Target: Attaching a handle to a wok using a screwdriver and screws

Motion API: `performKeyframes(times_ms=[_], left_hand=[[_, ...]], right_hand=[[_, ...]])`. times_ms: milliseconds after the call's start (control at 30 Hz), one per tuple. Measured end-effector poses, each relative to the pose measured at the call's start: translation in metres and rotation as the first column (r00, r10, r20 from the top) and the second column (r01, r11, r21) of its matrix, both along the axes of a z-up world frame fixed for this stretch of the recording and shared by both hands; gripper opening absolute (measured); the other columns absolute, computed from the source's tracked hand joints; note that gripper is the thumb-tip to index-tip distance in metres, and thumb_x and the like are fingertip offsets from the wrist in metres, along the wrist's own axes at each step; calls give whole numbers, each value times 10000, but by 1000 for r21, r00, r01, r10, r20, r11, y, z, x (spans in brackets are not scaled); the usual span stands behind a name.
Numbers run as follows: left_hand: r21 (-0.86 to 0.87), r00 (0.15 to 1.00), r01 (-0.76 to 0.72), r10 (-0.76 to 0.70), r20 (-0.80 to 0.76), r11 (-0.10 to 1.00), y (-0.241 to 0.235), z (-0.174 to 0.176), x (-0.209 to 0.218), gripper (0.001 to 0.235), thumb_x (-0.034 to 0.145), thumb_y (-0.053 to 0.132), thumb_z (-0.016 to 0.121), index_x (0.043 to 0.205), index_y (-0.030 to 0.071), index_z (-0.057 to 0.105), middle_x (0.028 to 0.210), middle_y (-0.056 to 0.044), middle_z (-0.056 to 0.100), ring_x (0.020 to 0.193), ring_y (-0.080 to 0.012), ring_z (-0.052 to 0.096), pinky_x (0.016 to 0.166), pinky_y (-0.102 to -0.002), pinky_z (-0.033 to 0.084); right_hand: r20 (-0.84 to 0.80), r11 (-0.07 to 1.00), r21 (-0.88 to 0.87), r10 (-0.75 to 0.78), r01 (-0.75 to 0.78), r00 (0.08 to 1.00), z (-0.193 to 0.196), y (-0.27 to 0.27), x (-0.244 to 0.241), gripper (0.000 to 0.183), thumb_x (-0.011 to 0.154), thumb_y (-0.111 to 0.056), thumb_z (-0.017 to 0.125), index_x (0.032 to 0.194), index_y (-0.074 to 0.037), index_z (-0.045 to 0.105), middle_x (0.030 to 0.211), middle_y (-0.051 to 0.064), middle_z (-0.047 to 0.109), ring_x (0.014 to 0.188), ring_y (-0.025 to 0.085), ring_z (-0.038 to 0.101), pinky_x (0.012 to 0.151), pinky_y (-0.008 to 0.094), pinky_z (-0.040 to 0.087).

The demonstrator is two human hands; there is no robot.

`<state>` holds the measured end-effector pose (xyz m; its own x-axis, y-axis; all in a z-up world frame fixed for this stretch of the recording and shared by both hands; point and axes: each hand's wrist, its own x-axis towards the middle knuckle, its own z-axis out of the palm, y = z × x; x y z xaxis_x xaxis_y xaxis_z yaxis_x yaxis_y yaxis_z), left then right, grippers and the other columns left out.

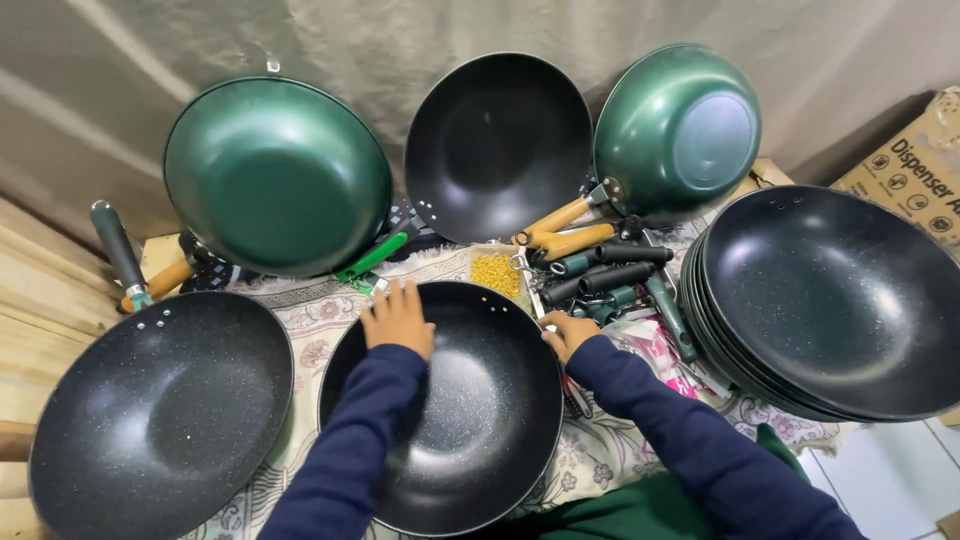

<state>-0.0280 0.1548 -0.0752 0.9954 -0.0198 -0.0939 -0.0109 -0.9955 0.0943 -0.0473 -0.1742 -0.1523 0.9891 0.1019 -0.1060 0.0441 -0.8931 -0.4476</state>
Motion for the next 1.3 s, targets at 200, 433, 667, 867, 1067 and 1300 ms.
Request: performKeyframes(times_ms=[200, 433, 667, 867, 1067, 1300], left_hand=[[0, 992, 123, -123, 15, 992, -64, -13, 2, 886, 980, 531, 574, 1644, 134, 141, 1702, -186, 127, 1554, -474, 57, 1222, -669, 93], [-202, 994, 108, -105, 29, 973, -97, -2, -2, 1001, 958, 770, 395, 1651, 120, 80, 1720, -196, -18, 1573, -435, -70, 1215, -692, 54], [-428, 988, 119, -63, 142, 896, -104, -5, -11, 846, 877, 815, 510, 1439, 195, 386, 1710, -211, -32, 1585, -411, -68, 1194, -714, 135], [-477, 993, 98, -56, 103, 873, -100, -2, -12, 829, 816, 828, 606, 1378, 249, 417, 1713, -159, -33, 1595, -370, -74, 1210, -671, 195], [-557, 996, 93, -81, 46, 825, -99, 10, -17, 719, 818, 703, 721, 1328, 268, 460, 1716, -100, 6, 1600, -342, -85, 1213, -686, 193], [-352, 995, 28, -60, -80, 936, -109, 33, -12, 544, 777, 601, 713, 1233, 377, 518, 1628, 47, 264, 1597, -243, 38, 1190, -733, 27]], right_hand=[[-201, 997, 69, 56, -43, 978, 51, 1, -17, 217, 928, -317, 727, 1116, -219, 678, 768, 26, 785, 782, 228, 780, 733, 348, 621], [-400, 843, 534, 186, 64, 898, 49, -2, -21, 163, 834, -49, 811, 864, -15, 654, 665, 162, 710, 487, 254, 729, 354, 291, 585], [-458, 801, 586, 200, 124, 866, 42, -2, -21, 190, 846, -25, 800, 879, 42, 625, 674, 202, 678, 531, 280, 736, 401, 318, 618], [-419, 840, 538, 196, 68, 886, 51, 2, -28, 188, 859, -78, 793, 874, 21, 634, 666, 169, 679, 517, 239, 729, 377, 295, 604], [-429, 899, 437, 228, -21, 874, 72, 9, -39, 190, 878, -137, 791, 870, -13, 648, 673, 149, 706, 532, 209, 733, 444, 284, 615], [-201, 990, 126, 87, -63, 976, 95, -20, -2, 238, 840, -413, 830, 887, -187, 772, 757, 48, 746, 706, 233, 766, 703, 374, 628]])
